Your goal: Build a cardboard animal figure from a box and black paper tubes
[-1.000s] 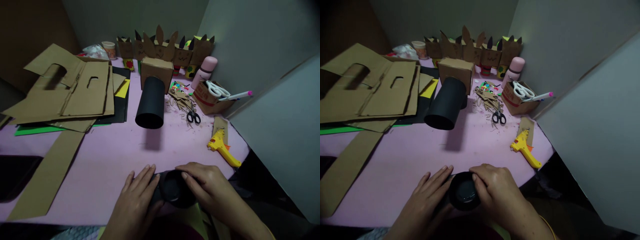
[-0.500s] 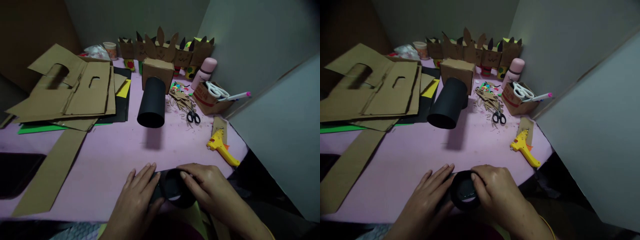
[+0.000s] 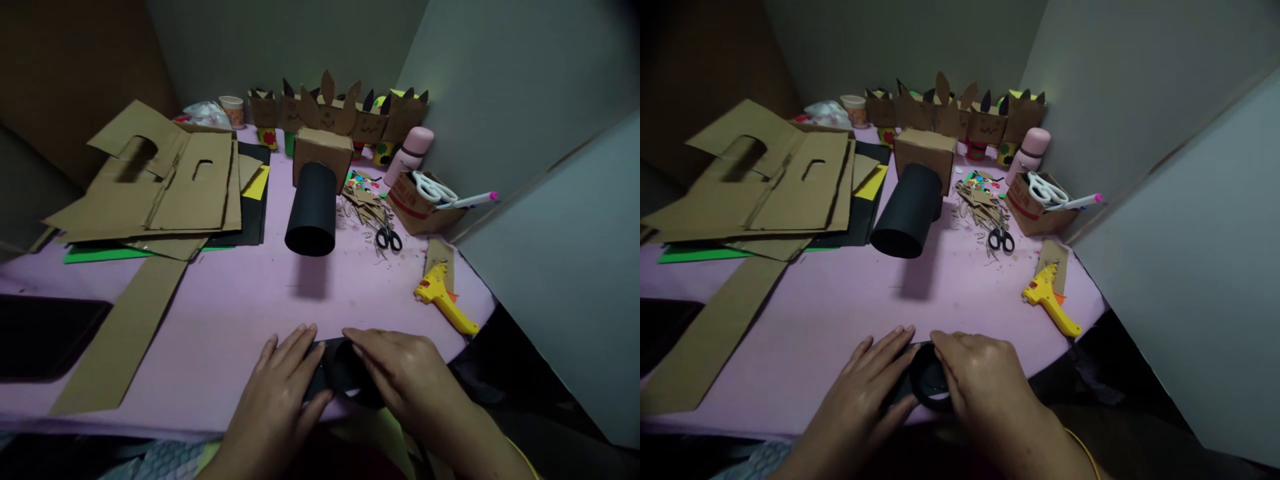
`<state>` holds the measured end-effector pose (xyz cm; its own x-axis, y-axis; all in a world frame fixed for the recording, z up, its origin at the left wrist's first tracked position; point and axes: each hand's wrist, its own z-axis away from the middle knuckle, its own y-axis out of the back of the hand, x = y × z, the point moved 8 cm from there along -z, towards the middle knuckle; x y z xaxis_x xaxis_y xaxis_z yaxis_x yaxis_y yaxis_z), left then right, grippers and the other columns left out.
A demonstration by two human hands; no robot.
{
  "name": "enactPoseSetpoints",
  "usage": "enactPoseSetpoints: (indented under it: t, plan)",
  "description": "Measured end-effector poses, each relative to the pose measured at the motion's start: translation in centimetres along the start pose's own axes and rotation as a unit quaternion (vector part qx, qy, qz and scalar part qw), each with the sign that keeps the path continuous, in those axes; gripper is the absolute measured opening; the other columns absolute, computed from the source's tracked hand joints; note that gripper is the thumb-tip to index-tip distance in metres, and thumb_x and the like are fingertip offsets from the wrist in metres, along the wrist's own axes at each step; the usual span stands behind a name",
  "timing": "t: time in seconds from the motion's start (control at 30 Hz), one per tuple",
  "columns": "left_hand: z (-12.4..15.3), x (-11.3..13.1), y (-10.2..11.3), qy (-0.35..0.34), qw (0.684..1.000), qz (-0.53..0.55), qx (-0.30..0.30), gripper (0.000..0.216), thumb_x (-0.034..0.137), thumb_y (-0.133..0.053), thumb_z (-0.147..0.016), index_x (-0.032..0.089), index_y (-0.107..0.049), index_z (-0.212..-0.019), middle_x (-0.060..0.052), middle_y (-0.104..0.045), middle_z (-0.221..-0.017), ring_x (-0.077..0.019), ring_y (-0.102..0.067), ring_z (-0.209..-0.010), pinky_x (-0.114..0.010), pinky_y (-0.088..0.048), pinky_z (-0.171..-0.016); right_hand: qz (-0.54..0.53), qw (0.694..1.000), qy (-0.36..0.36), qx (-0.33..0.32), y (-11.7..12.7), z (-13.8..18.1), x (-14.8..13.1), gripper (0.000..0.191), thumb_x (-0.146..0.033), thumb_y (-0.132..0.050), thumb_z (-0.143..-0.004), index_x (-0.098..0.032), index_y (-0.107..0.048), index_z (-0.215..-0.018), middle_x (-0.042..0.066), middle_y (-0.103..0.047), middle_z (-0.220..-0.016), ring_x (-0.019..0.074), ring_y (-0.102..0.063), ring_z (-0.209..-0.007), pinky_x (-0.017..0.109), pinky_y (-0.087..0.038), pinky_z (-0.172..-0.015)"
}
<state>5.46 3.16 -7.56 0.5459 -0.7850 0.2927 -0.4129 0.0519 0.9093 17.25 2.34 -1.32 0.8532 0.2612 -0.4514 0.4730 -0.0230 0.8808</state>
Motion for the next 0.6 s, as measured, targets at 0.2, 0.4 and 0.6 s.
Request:
enactPoseSetpoints:
  t: [0.2, 0.4, 0.6]
  plan:
    - [-0.1, 0.1, 0.3, -0.004, 1.0, 0.001, 0.011, 0.043, 0.02, -0.059, -0.081, 0.012, -0.055, -0.122, -0.02, -0.057, -0.132, -0.0364, -0.056, -0.119, -0.062, -0.05, -0.09, -0.035, 0.999, -0.019, 0.012, 0.5, -0.2, 0.3, 0.037, -0.017, -0.036, -0.092, -0.009, -0.068, -0.11, 0.015, -0.076, -0.094, 0.0262, -0.074, -0.078, 0.039, -0.06, -0.067]
    - [-0.1, 0.1, 0.2, -0.005, 1.0, -0.005, 0.002, 0.045, 0.021, -0.06, -0.08, 0.013, -0.054, -0.124, -0.02, -0.056, -0.134, -0.0361, -0.056, -0.12, -0.062, -0.051, -0.089, -0.089, 0.986, -0.096, 0.101, 3.1, 1.4, 3.3, 0.035, -0.028, -0.048, -0.093, -0.015, -0.058, -0.123, 0.011, -0.071, -0.111, 0.0192, -0.067, -0.098, 0.032, -0.056, -0.082]
    - [-0.1, -0.2, 0.0, 0.003, 1.0, 0.004, 0.005, 0.044, 0.022, -0.058, -0.082, 0.016, -0.054, -0.125, -0.018, -0.056, -0.135, -0.0343, -0.055, -0.12, -0.06, -0.049, -0.093, -0.055, 0.995, -0.08, 0.014, 1.7, 1.5, 2.4, 0.032, -0.021, -0.051, -0.087, -0.016, -0.064, -0.115, 0.01, -0.074, -0.103, 0.0237, -0.07, -0.089, 0.039, -0.057, -0.077]
